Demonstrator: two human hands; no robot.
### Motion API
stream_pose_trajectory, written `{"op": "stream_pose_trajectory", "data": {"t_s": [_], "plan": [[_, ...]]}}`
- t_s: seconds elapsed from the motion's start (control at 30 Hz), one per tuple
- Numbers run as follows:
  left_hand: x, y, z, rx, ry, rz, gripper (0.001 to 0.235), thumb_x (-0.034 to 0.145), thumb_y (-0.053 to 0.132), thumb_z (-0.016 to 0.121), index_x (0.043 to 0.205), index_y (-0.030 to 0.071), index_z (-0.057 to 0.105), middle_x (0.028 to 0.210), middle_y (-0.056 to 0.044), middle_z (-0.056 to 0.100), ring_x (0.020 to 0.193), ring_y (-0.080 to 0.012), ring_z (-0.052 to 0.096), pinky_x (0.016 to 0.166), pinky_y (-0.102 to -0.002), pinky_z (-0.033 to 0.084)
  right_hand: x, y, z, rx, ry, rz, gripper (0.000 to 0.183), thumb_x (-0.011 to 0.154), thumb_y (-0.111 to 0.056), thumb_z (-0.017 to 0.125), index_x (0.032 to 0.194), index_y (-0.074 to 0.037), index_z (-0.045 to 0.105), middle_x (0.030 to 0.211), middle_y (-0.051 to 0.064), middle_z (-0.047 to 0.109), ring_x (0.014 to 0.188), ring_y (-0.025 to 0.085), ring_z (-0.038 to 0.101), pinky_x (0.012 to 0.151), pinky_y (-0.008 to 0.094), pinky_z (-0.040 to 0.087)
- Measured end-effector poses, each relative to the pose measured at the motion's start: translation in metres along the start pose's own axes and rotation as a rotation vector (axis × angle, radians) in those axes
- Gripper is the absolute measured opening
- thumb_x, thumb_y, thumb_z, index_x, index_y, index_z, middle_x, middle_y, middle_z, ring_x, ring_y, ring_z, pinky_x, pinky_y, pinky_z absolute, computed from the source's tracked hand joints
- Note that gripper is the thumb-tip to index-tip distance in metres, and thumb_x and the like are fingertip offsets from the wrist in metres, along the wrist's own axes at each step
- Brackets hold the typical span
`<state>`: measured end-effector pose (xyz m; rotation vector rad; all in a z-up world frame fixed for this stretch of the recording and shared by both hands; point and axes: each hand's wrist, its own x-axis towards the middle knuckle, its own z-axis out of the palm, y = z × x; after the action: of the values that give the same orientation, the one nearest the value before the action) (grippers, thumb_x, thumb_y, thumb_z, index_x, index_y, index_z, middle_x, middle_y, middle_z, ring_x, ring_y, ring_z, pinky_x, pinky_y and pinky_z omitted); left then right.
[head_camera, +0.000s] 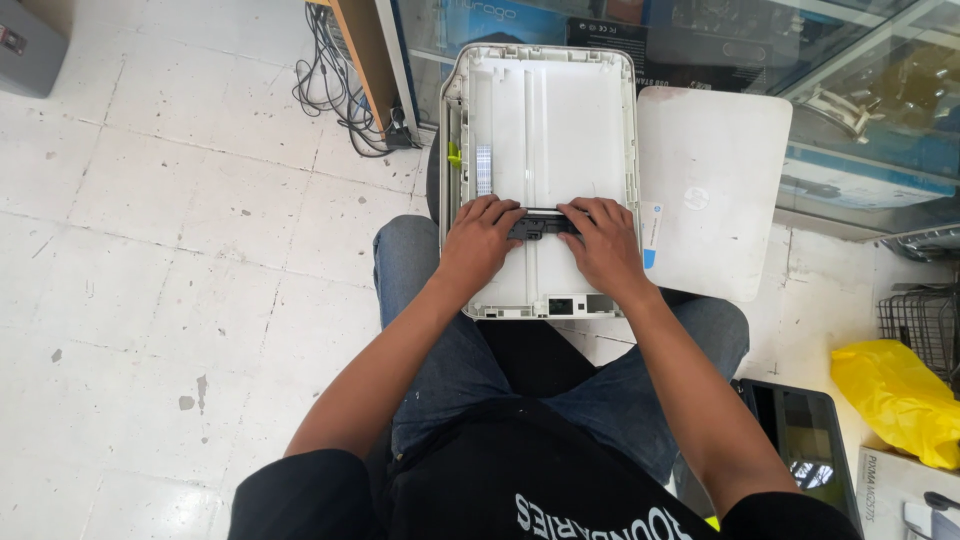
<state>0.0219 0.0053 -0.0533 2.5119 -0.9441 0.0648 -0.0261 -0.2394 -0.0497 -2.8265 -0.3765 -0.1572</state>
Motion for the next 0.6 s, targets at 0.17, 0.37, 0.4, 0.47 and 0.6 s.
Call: {"op": "stream_pose_trajectory", "data": {"t_s": [0.17, 0.37, 0.4, 0.47, 0.6], "plan": [[0.003, -0.004, 0.009, -0.024, 0.005, -0.02, 0.045, 0.094, 0.024, 0.076, 0.136, 0.011, 0.066, 0.131, -0.009, 0.067, 0.131, -0.0286, 0.055, 0.113, -0.05, 0.041, 0.001, 0.005, 0.008, -0.009, 0.007, 0.009, 0.042, 0.102, -0.025, 0.067, 0.144, -0.019, 0.062, 0.131, 0.003, 0.06, 0.13, 0.026, 0.051, 0.111, 0.051, 0.036], [0.007, -0.009, 0.012, -0.016, -0.008, -0.018, 0.045, 0.093, 0.028, 0.076, 0.135, 0.013, 0.066, 0.129, -0.008, 0.067, 0.13, -0.0274, 0.055, 0.113, -0.048, 0.04, 0.001, 0.004, 0.01, -0.02, 0.002, 0.034, 0.043, 0.102, -0.026, 0.066, 0.145, -0.02, 0.061, 0.133, 0.002, 0.059, 0.131, 0.026, 0.05, 0.112, 0.051, 0.035], [0.007, -0.011, 0.011, -0.027, 0.003, -0.009, 0.045, 0.093, 0.03, 0.076, 0.133, 0.013, 0.067, 0.128, -0.007, 0.067, 0.129, -0.0267, 0.056, 0.113, -0.047, 0.041, 0.001, 0.003, 0.009, -0.033, -0.001, 0.025, 0.043, 0.103, -0.026, 0.065, 0.145, -0.02, 0.06, 0.133, 0.003, 0.059, 0.13, 0.026, 0.05, 0.112, 0.05, 0.035], [0.002, -0.011, 0.01, -0.014, -0.002, -0.001, 0.046, 0.093, 0.031, 0.076, 0.133, 0.013, 0.066, 0.128, -0.008, 0.067, 0.129, -0.0272, 0.056, 0.112, -0.048, 0.042, -0.002, 0.003, 0.012, -0.045, 0.004, 0.011, 0.043, 0.103, -0.027, 0.065, 0.144, -0.02, 0.06, 0.133, 0.003, 0.059, 0.13, 0.026, 0.05, 0.111, 0.05, 0.035], [-0.002, -0.003, 0.005, 0.005, 0.006, 0.004, 0.046, 0.094, 0.031, 0.075, 0.135, 0.013, 0.065, 0.128, -0.008, 0.067, 0.129, -0.0265, 0.056, 0.112, -0.048, 0.042, -0.004, -0.001, 0.008, -0.056, 0.0, 0.018, 0.043, 0.103, -0.026, 0.065, 0.145, -0.019, 0.059, 0.133, 0.003, 0.059, 0.13, 0.026, 0.051, 0.111, 0.05, 0.035]]}}
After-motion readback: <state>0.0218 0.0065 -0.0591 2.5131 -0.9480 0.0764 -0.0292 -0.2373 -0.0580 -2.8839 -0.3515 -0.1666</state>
